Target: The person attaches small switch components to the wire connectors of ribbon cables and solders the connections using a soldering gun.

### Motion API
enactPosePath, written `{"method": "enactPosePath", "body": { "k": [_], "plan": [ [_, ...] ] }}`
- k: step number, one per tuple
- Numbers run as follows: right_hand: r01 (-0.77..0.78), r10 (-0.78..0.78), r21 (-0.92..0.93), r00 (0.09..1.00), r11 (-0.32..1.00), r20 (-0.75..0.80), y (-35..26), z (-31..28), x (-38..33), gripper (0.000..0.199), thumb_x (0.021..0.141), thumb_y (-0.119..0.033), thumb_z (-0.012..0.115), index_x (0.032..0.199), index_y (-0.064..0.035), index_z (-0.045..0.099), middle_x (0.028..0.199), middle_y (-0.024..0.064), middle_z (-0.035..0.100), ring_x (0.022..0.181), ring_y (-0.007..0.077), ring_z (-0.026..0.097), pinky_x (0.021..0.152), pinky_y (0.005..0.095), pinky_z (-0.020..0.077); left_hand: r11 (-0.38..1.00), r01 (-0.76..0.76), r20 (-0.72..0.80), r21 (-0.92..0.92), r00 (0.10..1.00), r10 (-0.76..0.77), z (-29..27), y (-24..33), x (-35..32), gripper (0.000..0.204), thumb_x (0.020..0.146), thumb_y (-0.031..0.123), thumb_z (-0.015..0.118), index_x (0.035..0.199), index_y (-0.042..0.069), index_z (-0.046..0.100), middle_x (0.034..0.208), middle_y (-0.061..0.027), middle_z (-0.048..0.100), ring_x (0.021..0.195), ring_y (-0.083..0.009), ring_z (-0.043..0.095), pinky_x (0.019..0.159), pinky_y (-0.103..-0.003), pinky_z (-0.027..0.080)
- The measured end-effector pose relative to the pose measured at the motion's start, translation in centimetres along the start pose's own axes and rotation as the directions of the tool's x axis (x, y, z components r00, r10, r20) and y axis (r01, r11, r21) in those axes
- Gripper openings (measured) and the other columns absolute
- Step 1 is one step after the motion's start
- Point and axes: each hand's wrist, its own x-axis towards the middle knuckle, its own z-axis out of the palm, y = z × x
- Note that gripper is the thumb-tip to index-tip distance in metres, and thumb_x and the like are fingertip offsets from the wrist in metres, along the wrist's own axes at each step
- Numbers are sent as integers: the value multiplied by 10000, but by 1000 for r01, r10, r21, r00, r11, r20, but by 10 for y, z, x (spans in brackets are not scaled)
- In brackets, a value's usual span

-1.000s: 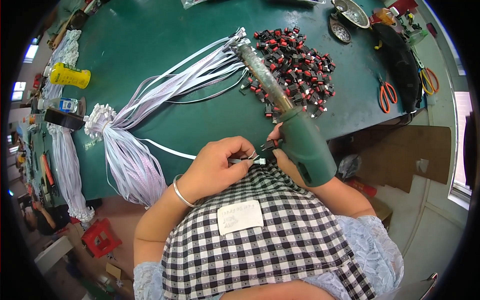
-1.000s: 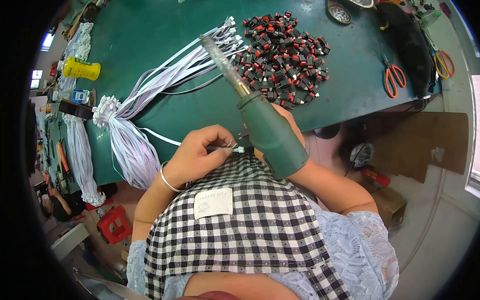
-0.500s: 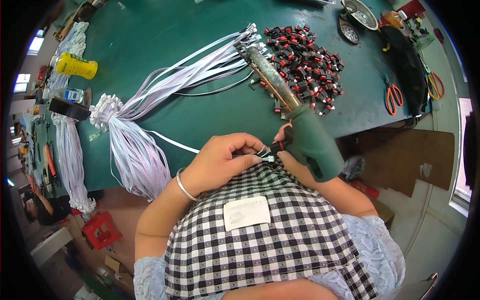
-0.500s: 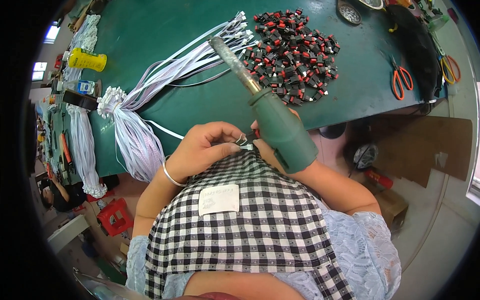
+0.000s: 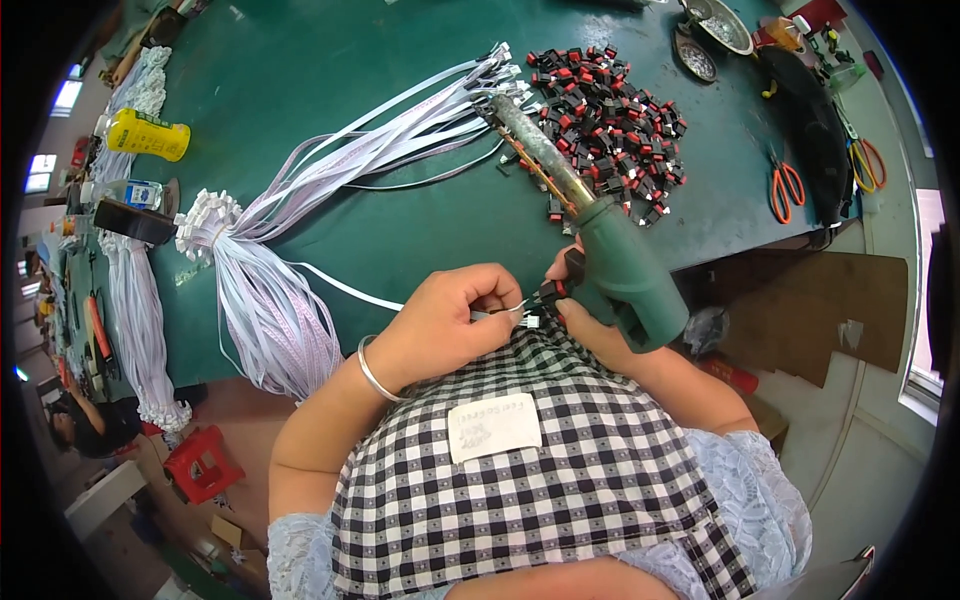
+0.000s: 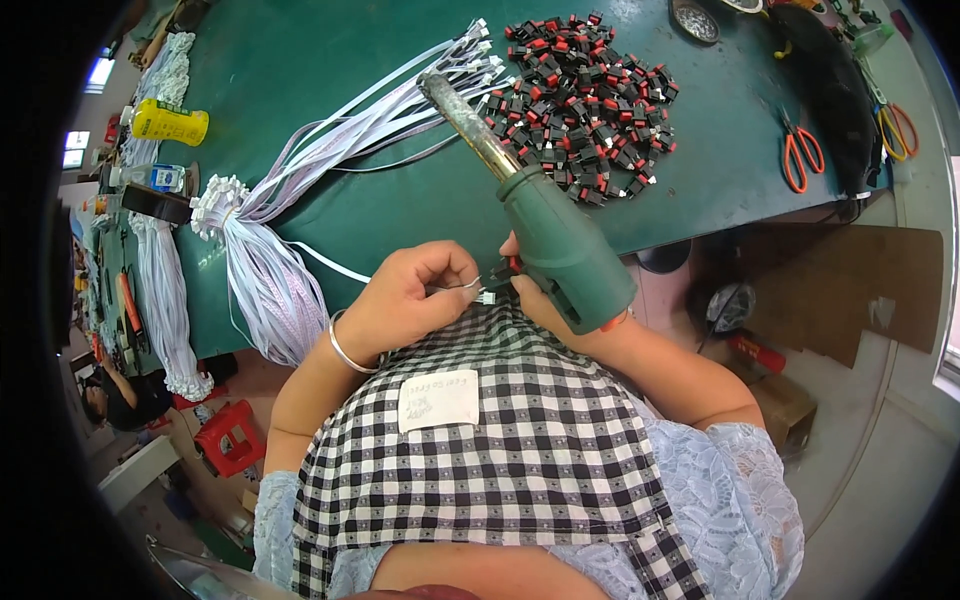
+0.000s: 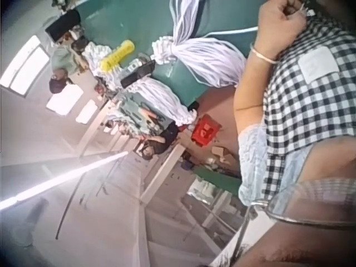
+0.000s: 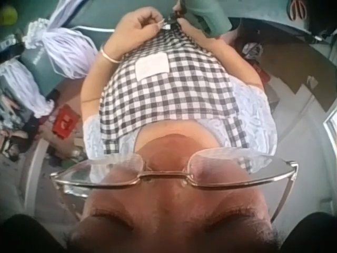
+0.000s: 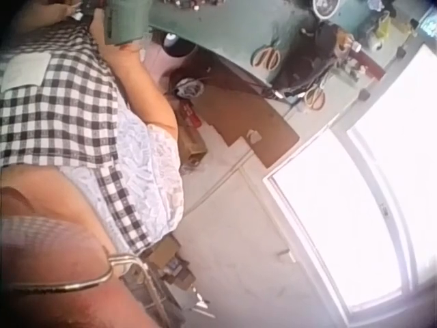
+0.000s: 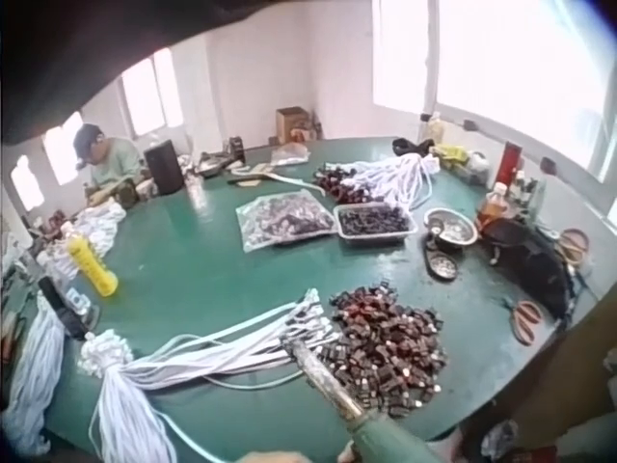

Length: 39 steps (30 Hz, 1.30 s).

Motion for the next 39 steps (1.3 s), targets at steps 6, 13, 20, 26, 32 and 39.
{"method": "enactPosePath", "body": {
  "k": [6,13,20,26,32,39],
  "plan": [
    [147,-131,-127,983,981,132,10,-9,0,615,699,104,532,1242,-98,327,989,82,475,863,143,490,761,286,426,992,50,-34,120,998,-46,1,7,-2,60,741,64,564,766,25,525,619,39,473,553,-19,406,489,-177,335],
    [52,-52,12,998,999,-33,5,1,-2,308,681,59,574,966,-35,508,873,53,506,763,131,517,657,276,434,961,-119,-126,249,980,154,5,3,-1,109,721,104,577,775,13,551,710,-90,555,610,-177,537,560,-274,425],
    [108,-89,-162,988,981,125,7,-4,-5,606,699,93,525,1233,-91,308,978,79,467,882,153,494,780,317,437,969,-84,-113,233,987,113,5,1,-4,129,746,122,596,801,10,564,741,-103,570,649,-188,566,590,-274,443],
    [28,-33,344,999,939,11,10,-2,-9,635,735,66,502,1287,-141,264,998,83,431,915,214,521,829,405,443,982,-45,-110,185,992,66,3,-2,-2,123,760,72,604,842,-12,569,750,-39,556,673,-86,527,609,-218,436],
    [2,-35,260,992,966,124,6,1,-10,603,750,61,480,1278,-132,262,987,81,431,919,214,520,834,400,440,997,-68,-186,-30,981,61,5,-7,-3,116,771,105,596,824,6,569,726,-39,554,620,-90,504,570,-221,416],
    [85,-84,-33,996,996,36,0,2,-5,408,712,70,529,1088,-47,422,926,60,485,839,122,492,747,271,424,999,-53,-147,1,988,52,6,-5,-4,106,749,95,598,784,10,546,698,-30,527,602,-92,464,543,-226,385]
  ]
}}
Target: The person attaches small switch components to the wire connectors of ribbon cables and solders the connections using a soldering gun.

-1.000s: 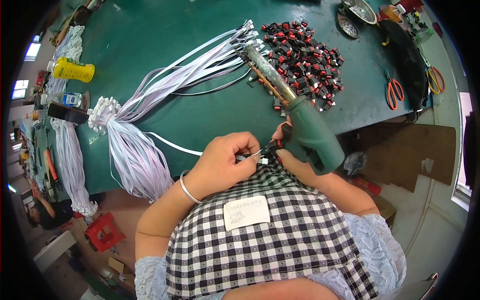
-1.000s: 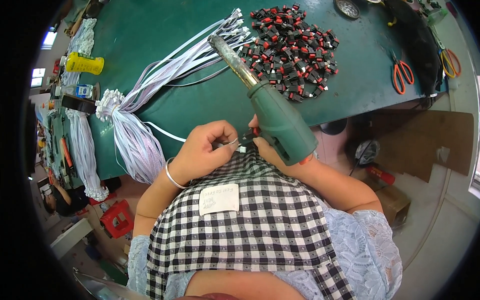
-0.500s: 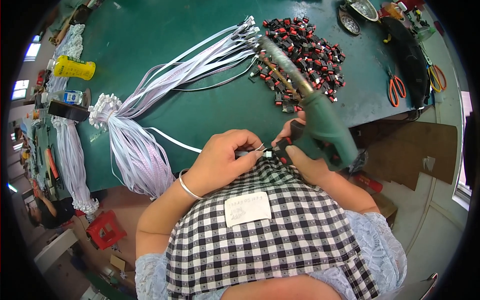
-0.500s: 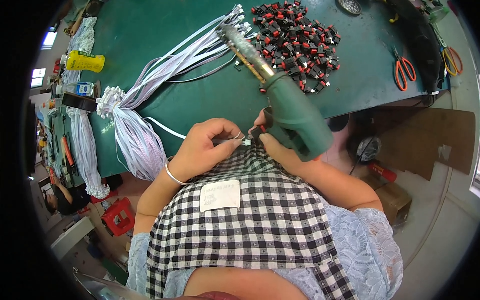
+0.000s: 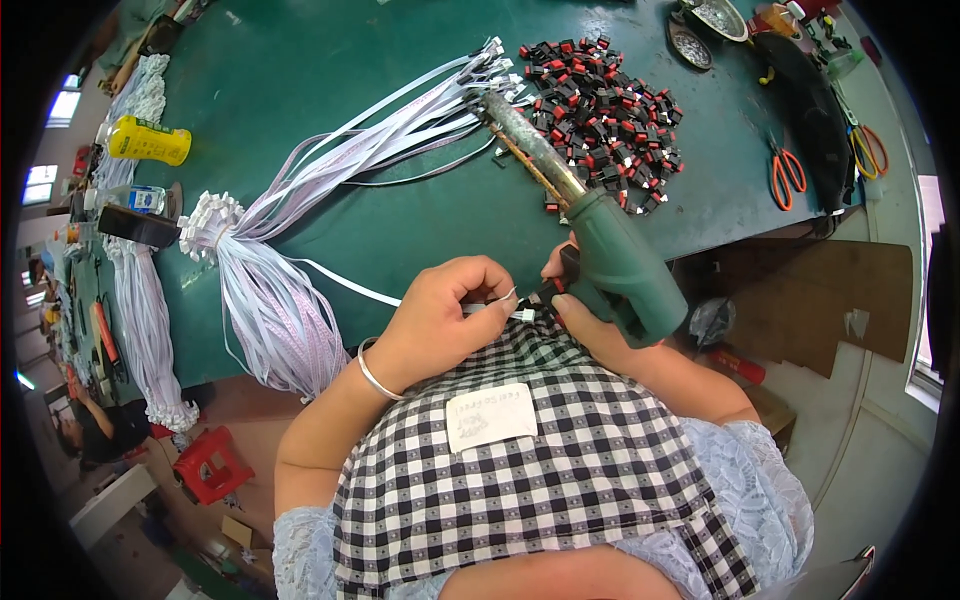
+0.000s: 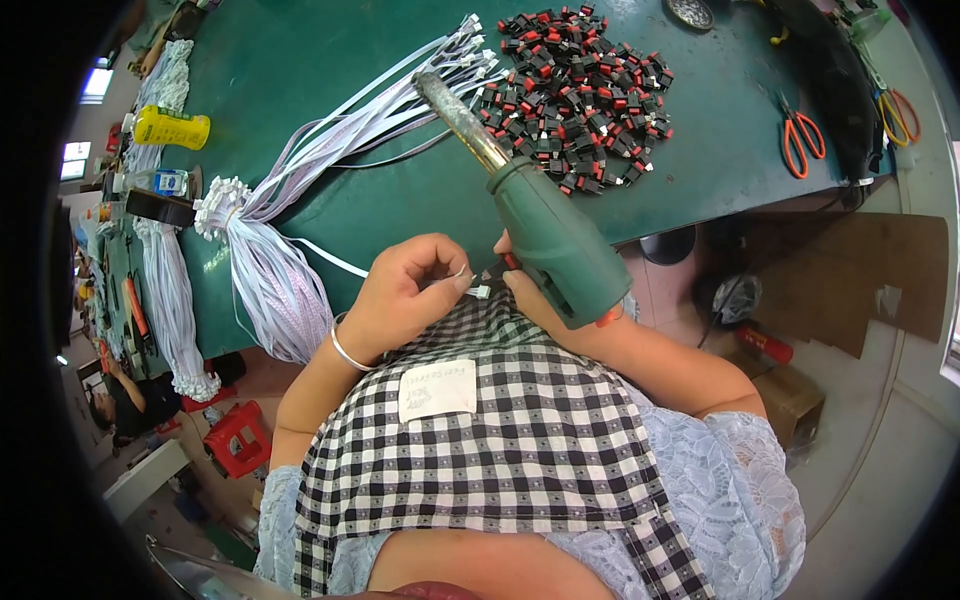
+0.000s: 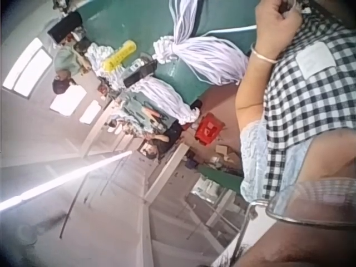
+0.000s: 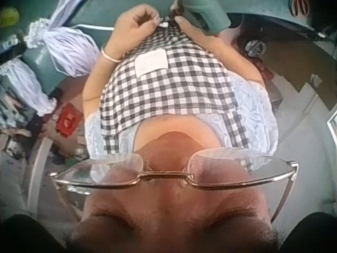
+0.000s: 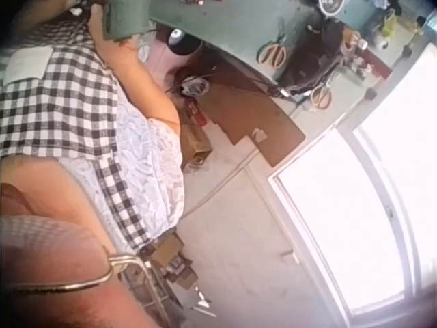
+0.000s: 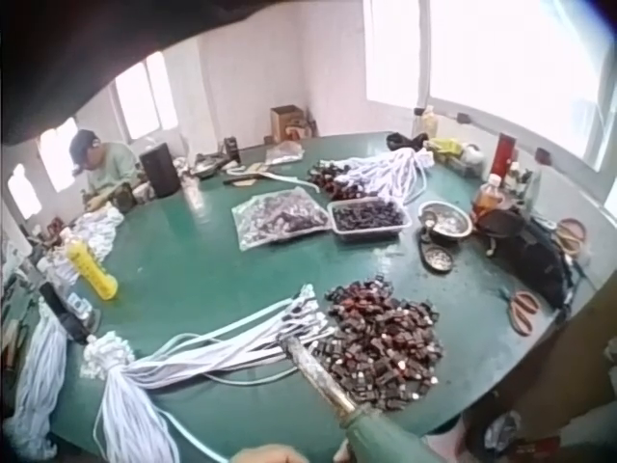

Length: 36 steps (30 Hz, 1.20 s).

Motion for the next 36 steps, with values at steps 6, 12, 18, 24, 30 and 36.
{"method": "enactPosePath", "body": {
  "k": [6,12,18,24,30,36],
  "plan": [
    [21,-27,-116,999,993,-43,1,1,1,435,677,70,559,1076,-47,430,918,63,491,817,146,492,748,290,412,976,-95,14,195,995,94,-1,10,-2,103,709,83,597,758,14,538,688,-59,522,603,-139,483,543,-242,398],
    [-1,0,-146,1000,989,-1,5,-3,0,465,662,87,558,1082,-50,412,918,65,490,809,152,491,755,295,406,966,-129,18,224,992,129,1,11,0,84,698,60,585,751,10,543,708,-70,540,623,-149,513,568,-251,422],
    [4,0,-87,999,996,40,4,-3,2,606,686,99,544,1221,-63,310,952,79,482,853,132,479,767,281,415,981,-87,3,174,996,88,0,10,1,93,723,80,601,762,8,556,714,-73,545,629,-148,519,566,-249,422],
    [-50,52,41,997,998,-58,-3,3,6,300,700,71,559,974,-34,496,862,48,490,776,117,490,685,253,425,986,-60,1,156,998,60,-2,8,1,118,726,101,630,787,16,576,714,-65,546,611,-131,510,548,-241,412],
    [10,-10,-40,1000,999,-17,1,-1,5,453,697,80,557,1106,-45,408,921,69,497,820,126,494,729,268,426,990,-77,-8,121,997,79,-2,3,0,139,727,111,639,810,16,579,706,-49,546,583,-104,502,533,-226,406],
    [8,-10,-22,997,1000,-78,-2,3,7,295,698,72,561,967,-34,503,872,47,494,764,119,491,683,258,425,999,-45,36,-25,998,46,-4,-7,1,120,757,104,622,819,11,580,684,-27,548,558,-70,491,517,-205,397]
  ]
}}
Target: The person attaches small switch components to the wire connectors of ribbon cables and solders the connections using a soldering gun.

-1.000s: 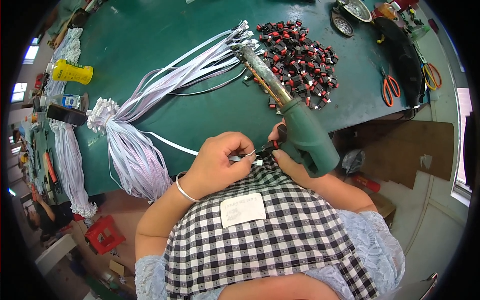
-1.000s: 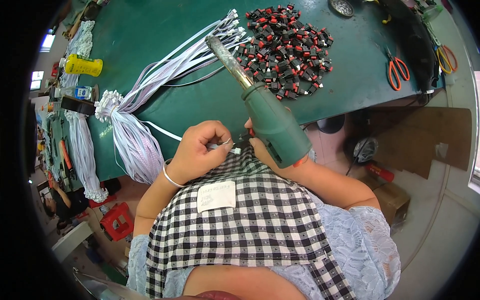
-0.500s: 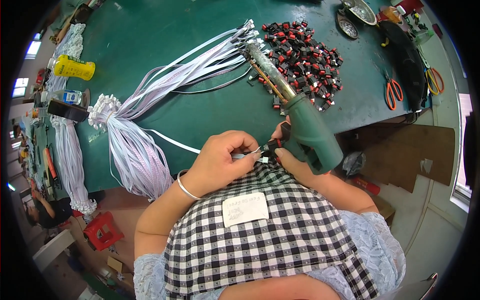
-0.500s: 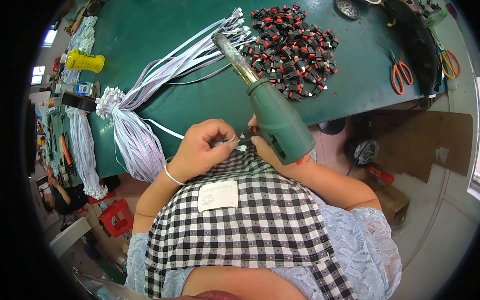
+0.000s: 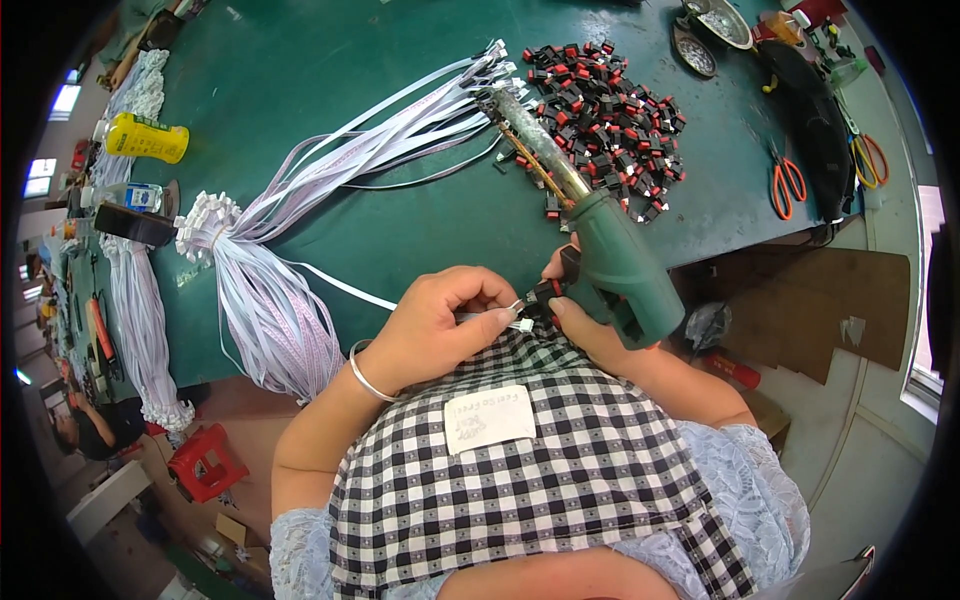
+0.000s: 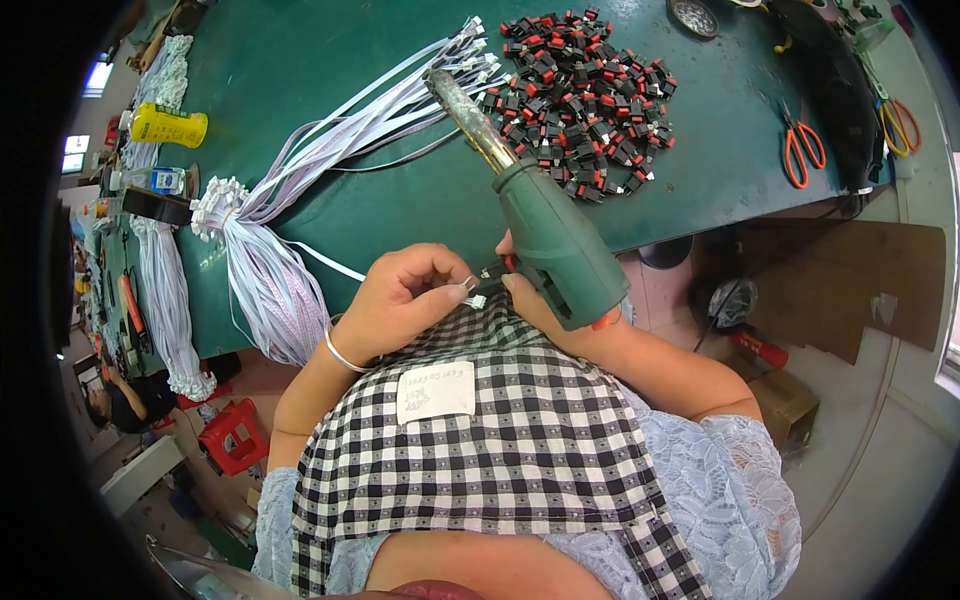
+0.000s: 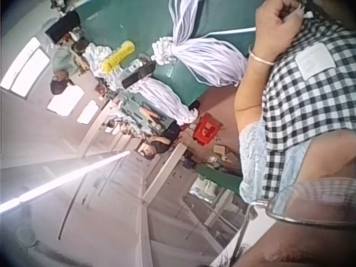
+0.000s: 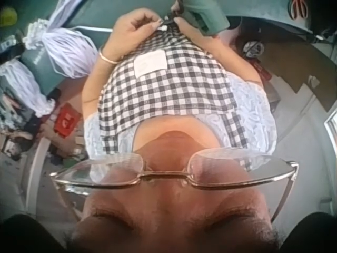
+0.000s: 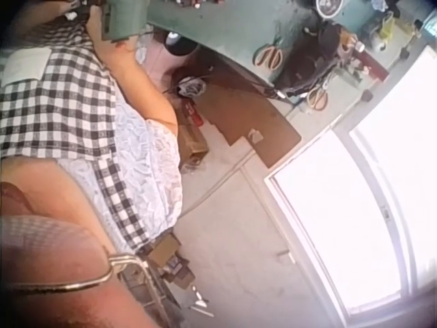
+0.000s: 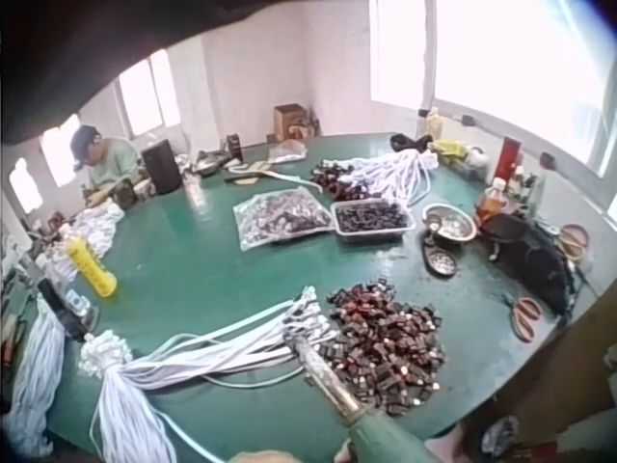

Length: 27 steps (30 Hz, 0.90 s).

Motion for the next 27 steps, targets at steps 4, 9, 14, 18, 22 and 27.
{"method": "enactPosePath", "body": {
  "k": [4,9,14,18,22,27],
  "plan": [
    [-34,34,37,999,999,-2,3,0,-2,296,697,63,570,970,-32,505,876,46,495,761,123,498,690,259,425,993,54,42,-105,998,-49,-2,-1,-4,112,777,106,611,841,20,580,647,1,550,556,-45,489,508,-189,389],
    [1,-3,-42,999,999,-33,6,1,-4,301,691,50,576,976,-19,508,901,57,520,775,154,531,701,277,436,992,77,65,-99,995,-71,-4,0,-6,102,783,107,607,829,26,566,622,19,548,559,-33,493,500,-180,383],
    [5,-8,-230,1000,973,-12,8,0,-4,322,673,50,581,981,-18,518,886,69,555,789,193,553,735,295,435,1000,-4,41,-14,999,5,0,4,-1,63,741,71,598,762,30,554,765,-27,559,554,-54,466,508,-198,382],
    [38,-33,-243,999,969,25,6,-1,-3,361,653,48,589,1001,-21,522,872,70,565,819,217,545,768,315,428,998,-41,43,36,998,40,2,13,3,44,709,46,576,730,27,542,840,-53,550,553,-64,437,521,-204,380],
    [44,-33,-259,998,965,47,7,-3,-4,395,636,43,605,1015,-29,521,882,72,566,878,238,524,795,338,418,999,-30,46,20,999,29,4,15,5,26,701,1,526,711,13,505,861,-58,542,582,-47,417,539,-185,371],
    [5,2,-233,1000,973,28,9,-2,-4,371,628,37,622,982,-37,540,900,74,562,894,242,516,794,348,418,999,-6,50,-35,999,8,6,15,6,43,709,-31,494,711,7,474,870,-57,528,607,-26,401,546,-164,357]
  ]
}}
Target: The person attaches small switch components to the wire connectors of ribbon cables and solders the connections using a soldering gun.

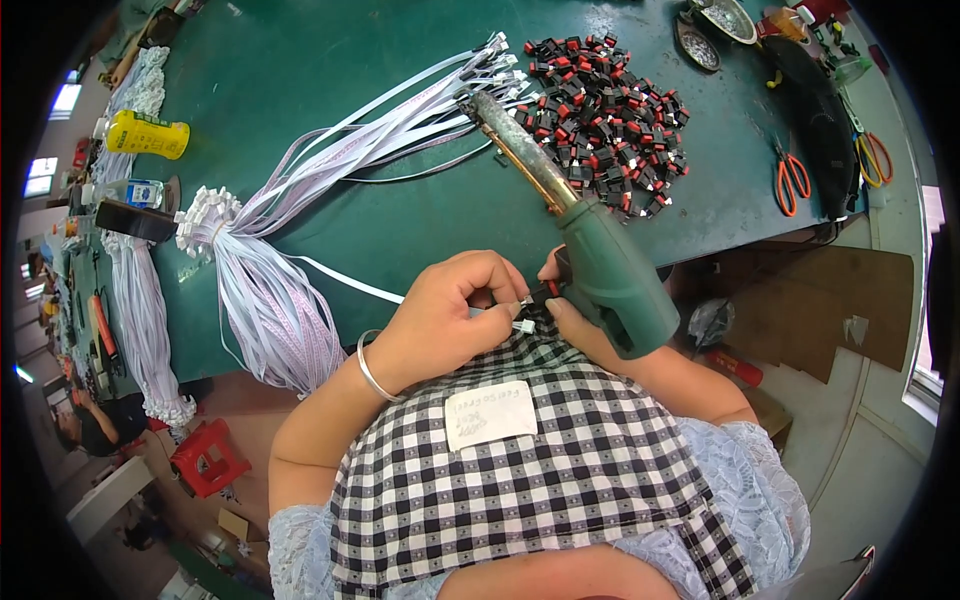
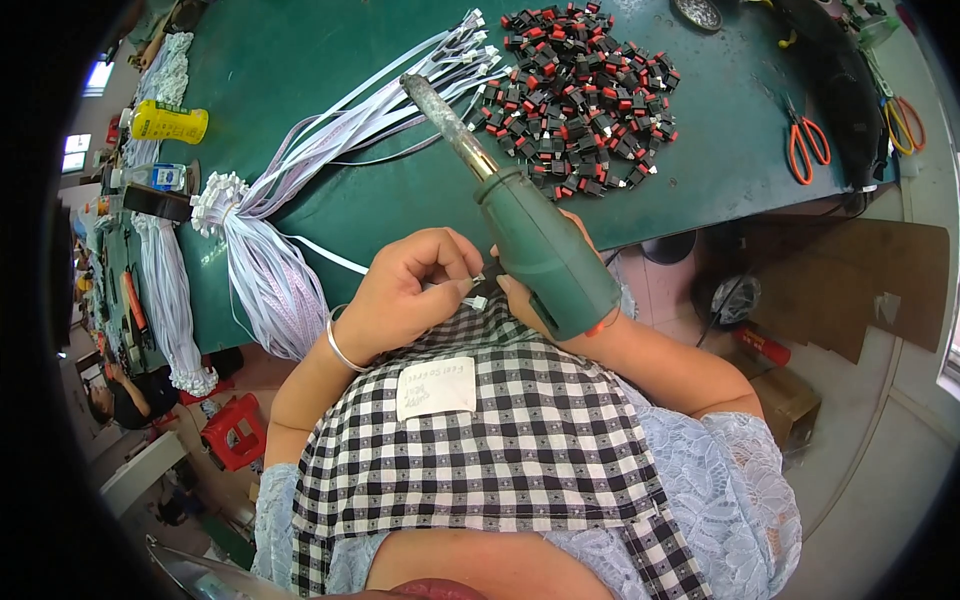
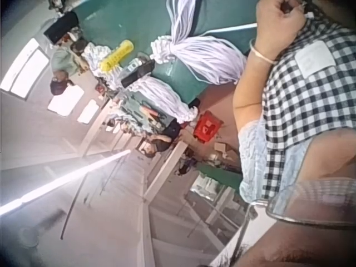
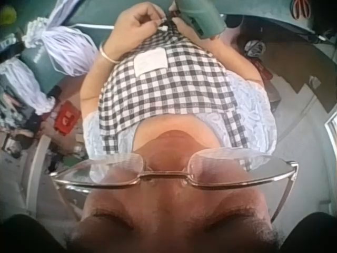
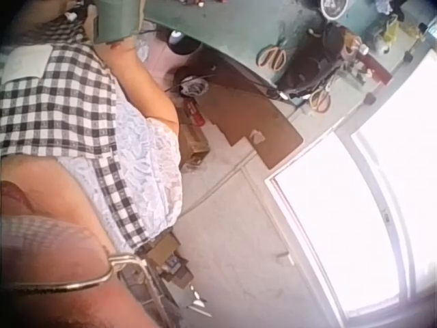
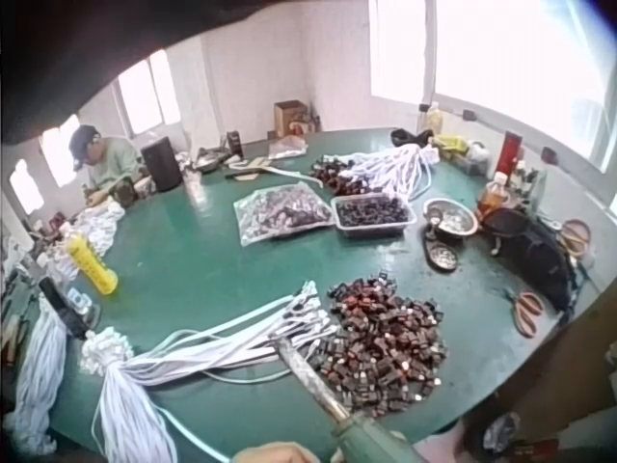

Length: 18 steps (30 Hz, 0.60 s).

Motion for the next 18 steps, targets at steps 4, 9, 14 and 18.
{"method": "enactPosePath", "body": {
  "k": [4,9,14,18],
  "plan": [
    [4,-3,-49,1000,999,19,-2,-1,1,325,635,27,633,942,-43,556,918,69,559,889,230,518,774,342,427,1000,-9,0,-7,1000,9,0,-1,1,44,711,-33,488,718,7,473,858,-52,521,620,-30,403,550,-166,356],
    [15,-15,1,1000,1000,22,3,-2,1,350,674,28,613,1004,-33,510,945,58,535,857,173,515,757,300,430,999,33,-3,-11,999,-33,0,0,2,41,713,-33,485,721,6,475,857,-51,518,642,-35,411,561,-171,358],
    [7,-7,58,1000,998,-6,-3,-10,7,386,745,-22,571,1113,-10,453,999,62,511,860,122,518,757,258,423,990,111,-84,-91,989,-119,2,-1,9,32,726,-30,495,733,-2,481,885,-83,528,590,-60,464,521,-186,403],
    [61,-64,-24,989,998,-134,-10,-32,-4,400,613,1,646,998,-16,540,785,55,596,767,165,574,697,293,452,959,132,-151,-252,973,-173,0,3,14,39,755,-16,512,742,2,481,891,-98,531,561,-72,476,495,-192,417]
  ]
}}
